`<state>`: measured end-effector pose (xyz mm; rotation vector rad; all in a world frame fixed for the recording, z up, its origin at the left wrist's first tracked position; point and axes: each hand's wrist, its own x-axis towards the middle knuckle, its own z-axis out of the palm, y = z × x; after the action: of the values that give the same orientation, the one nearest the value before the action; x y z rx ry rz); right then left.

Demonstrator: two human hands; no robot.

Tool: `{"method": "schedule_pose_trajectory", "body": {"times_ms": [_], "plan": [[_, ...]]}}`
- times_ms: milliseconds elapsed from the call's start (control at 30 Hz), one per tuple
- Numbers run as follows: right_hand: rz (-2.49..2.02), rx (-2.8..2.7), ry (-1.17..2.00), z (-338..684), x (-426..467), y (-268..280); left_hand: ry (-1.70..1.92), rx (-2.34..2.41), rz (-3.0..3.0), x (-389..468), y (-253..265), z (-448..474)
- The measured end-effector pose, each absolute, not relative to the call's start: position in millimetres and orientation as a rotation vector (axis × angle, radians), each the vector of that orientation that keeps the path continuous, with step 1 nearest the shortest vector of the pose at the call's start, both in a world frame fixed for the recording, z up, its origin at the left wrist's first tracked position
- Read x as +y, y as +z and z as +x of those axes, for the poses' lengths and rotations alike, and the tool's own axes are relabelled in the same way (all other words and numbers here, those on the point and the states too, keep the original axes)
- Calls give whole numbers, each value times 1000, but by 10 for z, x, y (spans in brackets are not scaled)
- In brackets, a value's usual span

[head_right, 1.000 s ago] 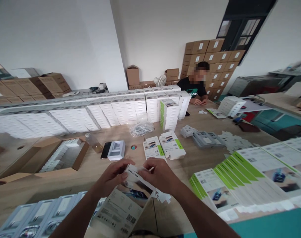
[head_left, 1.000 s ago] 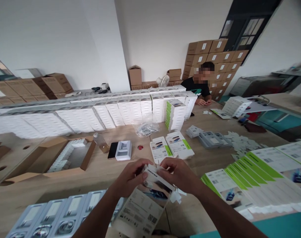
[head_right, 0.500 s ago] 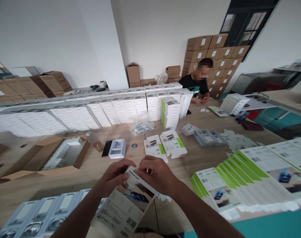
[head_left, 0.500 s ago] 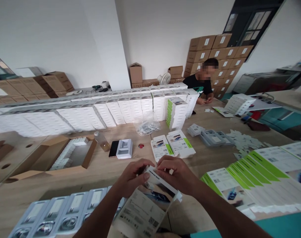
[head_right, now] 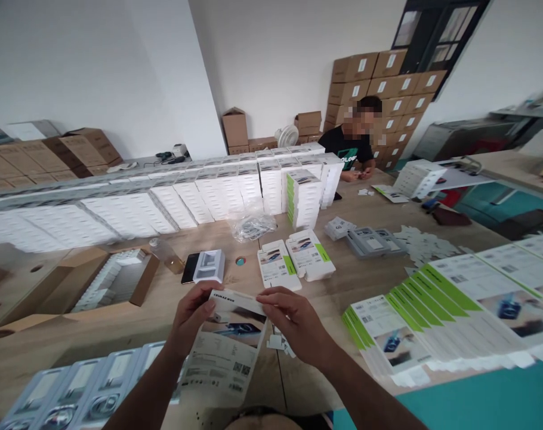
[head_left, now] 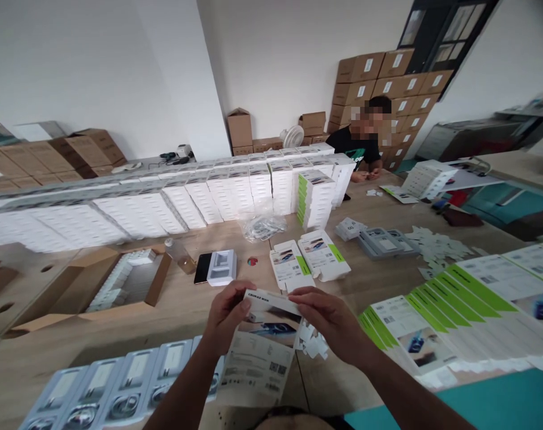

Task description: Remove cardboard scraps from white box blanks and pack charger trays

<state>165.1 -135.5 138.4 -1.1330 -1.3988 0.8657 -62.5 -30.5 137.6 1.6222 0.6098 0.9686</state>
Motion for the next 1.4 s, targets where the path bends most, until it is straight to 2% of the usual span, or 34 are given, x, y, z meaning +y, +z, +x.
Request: {"method": "schedule_pose_trajectory", "body": {"times_ms": [167, 333, 433, 567, 667, 1200, 1333, 1400], "plan": [[-1156, -1506, 670, 1576, -1450, 1262, 957, 575, 1926, -342, 1414, -674], [-1252, -1524, 720, 1554, -1454, 1464, 896, 383, 2561, -433, 1588, -753], [-1184, -1464, 932, 1522, -1428, 1605, 934, 298, 2838, -481, 1688, -804], [-971, -1028, 1506, 1469, -1396, 1569, 967, 193, 3004, -525, 1751, -836], [-869, -830, 1679, 1432, -1392, 1473, 1035, 163, 3018, -555, 1743, -831], [-866, -599, 1812, 1266, -1253, 1259, 1022, 233, 2958, -544, 1445, -878], [-865, -789, 1866, 1349, -993, 1176, 998, 475, 2681, -512, 1271, -1021], [-1006, -1021, 1694, 1528, -802, 1033, 1102, 767, 2324, -468, 1165, -1168]]}}
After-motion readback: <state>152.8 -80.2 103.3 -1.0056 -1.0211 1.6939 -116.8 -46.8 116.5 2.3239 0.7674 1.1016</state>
